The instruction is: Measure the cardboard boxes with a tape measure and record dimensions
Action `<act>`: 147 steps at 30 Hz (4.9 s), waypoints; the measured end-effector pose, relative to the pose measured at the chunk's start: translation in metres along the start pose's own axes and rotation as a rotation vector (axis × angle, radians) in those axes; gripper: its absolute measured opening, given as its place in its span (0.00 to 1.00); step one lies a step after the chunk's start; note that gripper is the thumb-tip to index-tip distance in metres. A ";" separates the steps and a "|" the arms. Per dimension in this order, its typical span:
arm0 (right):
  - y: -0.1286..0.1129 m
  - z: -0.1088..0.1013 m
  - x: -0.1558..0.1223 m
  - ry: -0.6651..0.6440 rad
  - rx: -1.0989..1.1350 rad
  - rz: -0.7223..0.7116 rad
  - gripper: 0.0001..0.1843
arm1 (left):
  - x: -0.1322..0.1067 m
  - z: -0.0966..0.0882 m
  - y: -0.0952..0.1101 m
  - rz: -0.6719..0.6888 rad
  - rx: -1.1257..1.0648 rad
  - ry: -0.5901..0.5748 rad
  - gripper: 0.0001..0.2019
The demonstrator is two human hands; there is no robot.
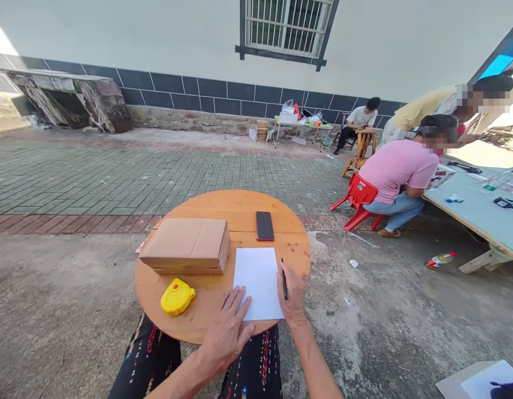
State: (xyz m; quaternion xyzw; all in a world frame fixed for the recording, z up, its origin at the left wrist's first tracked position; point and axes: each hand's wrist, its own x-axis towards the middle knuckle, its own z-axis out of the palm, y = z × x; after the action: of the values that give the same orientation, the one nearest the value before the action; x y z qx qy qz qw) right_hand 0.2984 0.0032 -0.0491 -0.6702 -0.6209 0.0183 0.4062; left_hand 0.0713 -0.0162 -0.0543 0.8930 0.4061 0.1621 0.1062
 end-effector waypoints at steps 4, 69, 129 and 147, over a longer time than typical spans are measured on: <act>0.005 -0.007 -0.005 -0.076 -0.146 -0.085 0.20 | 0.003 0.001 0.001 -0.006 -0.018 -0.014 0.27; -0.047 0.040 0.028 -0.142 -0.244 -0.127 0.14 | 0.009 0.011 -0.006 0.110 -0.025 0.226 0.24; -0.043 0.012 0.030 -0.180 -0.223 -0.102 0.15 | 0.011 0.000 0.000 0.030 -0.100 0.193 0.19; -0.040 0.012 0.036 -0.187 -0.294 -0.073 0.15 | 0.012 -0.002 0.001 0.028 -0.113 0.207 0.18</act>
State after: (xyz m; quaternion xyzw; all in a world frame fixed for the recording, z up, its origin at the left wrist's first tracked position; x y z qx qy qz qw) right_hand 0.2680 0.0359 -0.0171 -0.6948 -0.6758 -0.0254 0.2448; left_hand 0.0787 -0.0070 -0.0499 0.8697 0.3927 0.2774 0.1114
